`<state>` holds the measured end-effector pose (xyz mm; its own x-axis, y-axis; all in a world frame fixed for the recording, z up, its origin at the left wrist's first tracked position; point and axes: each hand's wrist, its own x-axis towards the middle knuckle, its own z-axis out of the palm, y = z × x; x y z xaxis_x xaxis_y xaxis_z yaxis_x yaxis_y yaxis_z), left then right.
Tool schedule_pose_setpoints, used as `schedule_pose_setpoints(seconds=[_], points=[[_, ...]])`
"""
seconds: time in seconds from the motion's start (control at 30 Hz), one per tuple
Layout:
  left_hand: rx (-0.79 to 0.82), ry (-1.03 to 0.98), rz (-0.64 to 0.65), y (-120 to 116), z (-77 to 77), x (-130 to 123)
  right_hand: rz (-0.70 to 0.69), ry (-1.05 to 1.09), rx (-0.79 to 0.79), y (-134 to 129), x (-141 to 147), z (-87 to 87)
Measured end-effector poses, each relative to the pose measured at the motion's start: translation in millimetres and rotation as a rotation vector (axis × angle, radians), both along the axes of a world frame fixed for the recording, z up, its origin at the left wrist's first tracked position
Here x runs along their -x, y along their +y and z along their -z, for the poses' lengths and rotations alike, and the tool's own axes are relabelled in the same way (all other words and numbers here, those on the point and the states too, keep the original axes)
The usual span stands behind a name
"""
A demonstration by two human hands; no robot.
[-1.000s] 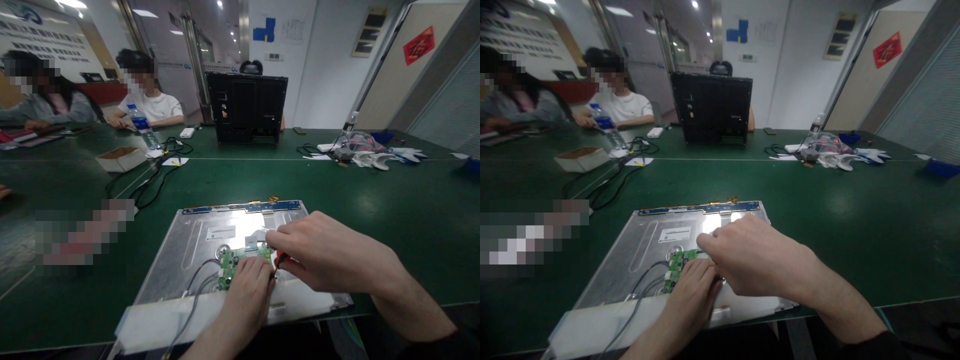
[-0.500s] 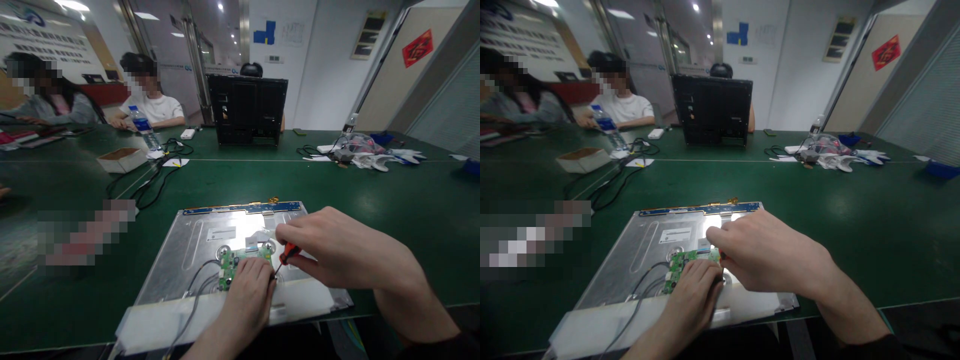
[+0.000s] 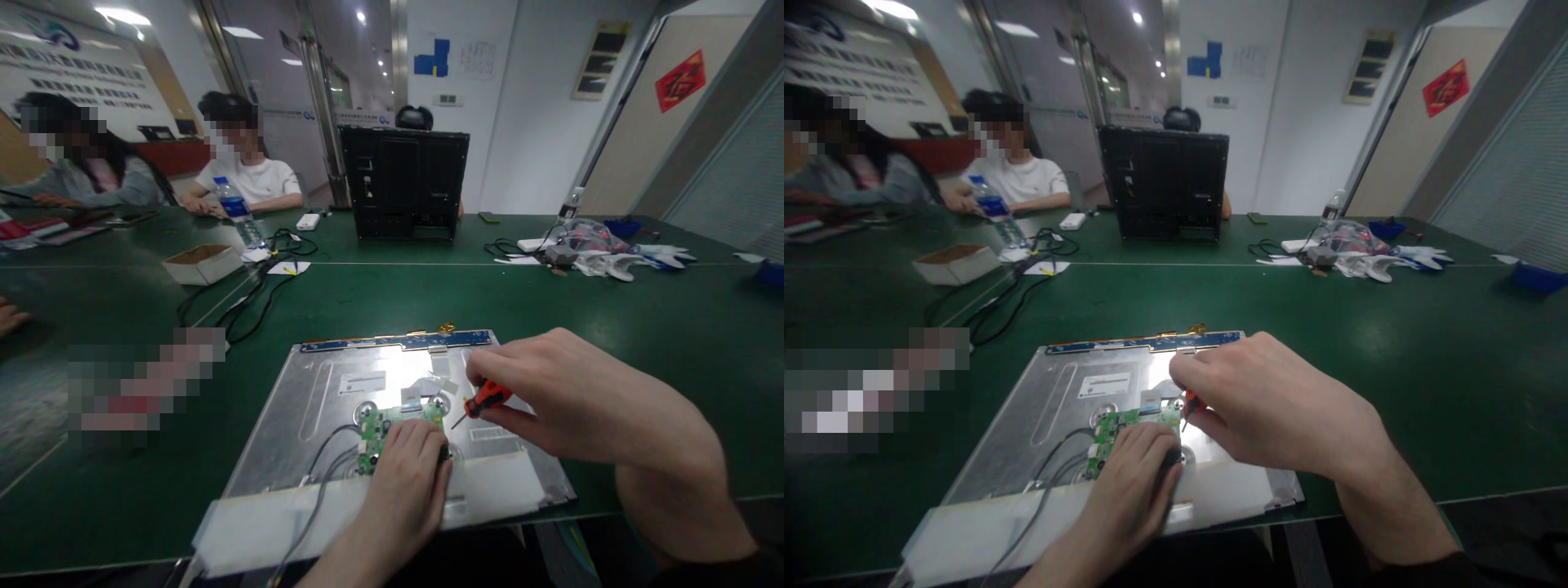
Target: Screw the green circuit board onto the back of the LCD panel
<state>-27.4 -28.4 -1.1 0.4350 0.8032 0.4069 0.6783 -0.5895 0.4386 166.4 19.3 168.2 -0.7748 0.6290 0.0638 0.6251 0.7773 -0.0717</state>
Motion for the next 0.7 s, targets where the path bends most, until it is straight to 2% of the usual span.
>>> schedule_pose_setpoints(seconds=[0.33, 0.7], points=[[-0.037, 0.035, -0.018, 0.2, 4.4, -1.6, -0.122, -0.048, 0.055, 0.0, 15.0, 7.3], [-0.047, 0.029, -0.011, 0.5, 4.5, -1.5, -0.113, -0.070, 0.048, -0.9, 18.1, 9.6]])
